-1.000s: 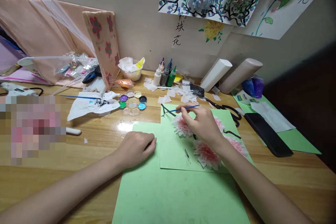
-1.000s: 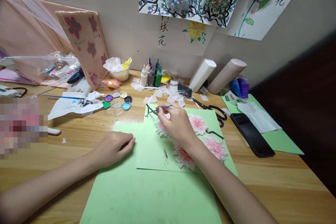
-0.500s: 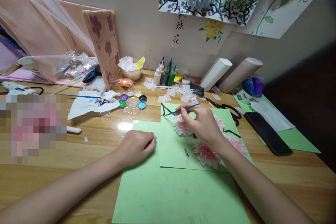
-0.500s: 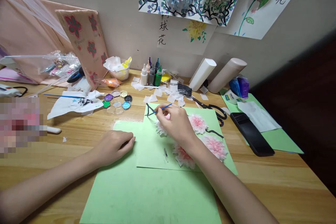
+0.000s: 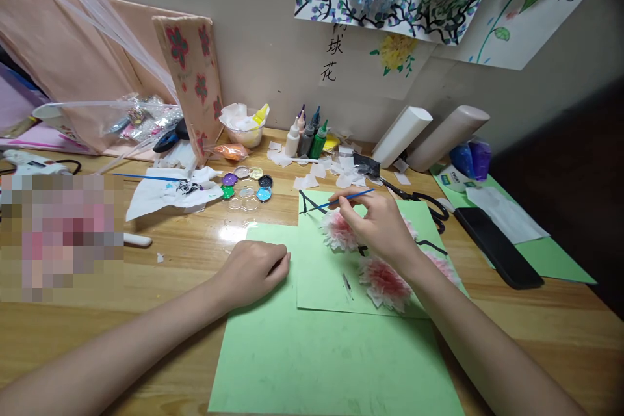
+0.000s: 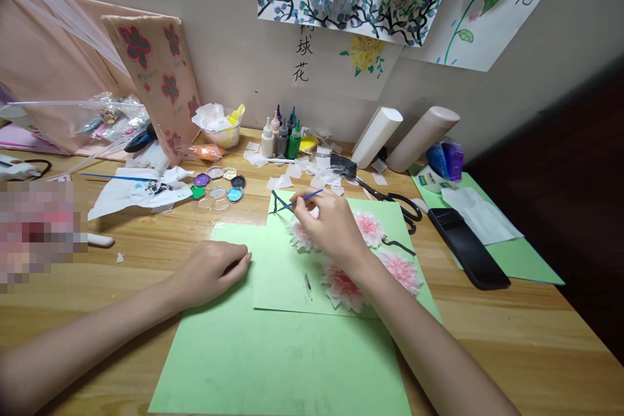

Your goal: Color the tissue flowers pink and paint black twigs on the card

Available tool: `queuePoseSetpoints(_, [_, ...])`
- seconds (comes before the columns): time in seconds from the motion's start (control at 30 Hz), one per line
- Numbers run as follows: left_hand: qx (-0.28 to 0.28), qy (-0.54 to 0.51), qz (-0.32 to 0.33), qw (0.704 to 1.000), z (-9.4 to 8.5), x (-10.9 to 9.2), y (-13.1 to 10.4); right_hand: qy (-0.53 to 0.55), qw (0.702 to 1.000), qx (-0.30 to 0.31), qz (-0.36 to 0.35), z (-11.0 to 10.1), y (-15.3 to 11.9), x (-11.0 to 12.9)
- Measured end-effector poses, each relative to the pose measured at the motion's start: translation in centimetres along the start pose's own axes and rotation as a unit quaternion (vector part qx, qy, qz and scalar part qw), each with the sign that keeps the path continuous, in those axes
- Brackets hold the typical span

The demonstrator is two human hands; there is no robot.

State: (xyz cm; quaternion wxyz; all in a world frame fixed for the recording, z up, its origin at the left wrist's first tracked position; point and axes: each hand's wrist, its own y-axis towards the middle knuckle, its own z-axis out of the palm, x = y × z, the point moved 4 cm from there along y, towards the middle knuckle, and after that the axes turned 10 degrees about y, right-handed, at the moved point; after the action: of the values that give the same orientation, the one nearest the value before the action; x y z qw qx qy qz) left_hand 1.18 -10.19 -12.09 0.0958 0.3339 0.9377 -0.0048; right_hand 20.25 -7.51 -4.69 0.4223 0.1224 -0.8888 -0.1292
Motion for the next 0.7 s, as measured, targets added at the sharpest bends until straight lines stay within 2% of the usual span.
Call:
queuePoseSetpoints(0.2, [0.002,0.003,-0.002,1.0,-0.11,0.04,0.01,0.018,0.999,0.038,-0.006,0.33,-0.09,0.32])
queuePoseSetpoints(0.37, [0.002,0.005,-0.001,1.0,-0.19,-0.06,0.13,0.0,1.0,0.018,-0.002,-0.07,-0.07,0.33])
queuePoseSetpoints(0.57, [0.002,0.006,0.003,1.0,-0.12,-0.07,0.18,0.002,0.999,0.046,-0.004,0.21,0.0,0.3])
queuePoseSetpoints(0.7, [0.0,0.006,0.004,1.0,-0.13,-0.06,0.17,-0.006,1.0,0.023,-0.005,-0.04,0.08,0.14])
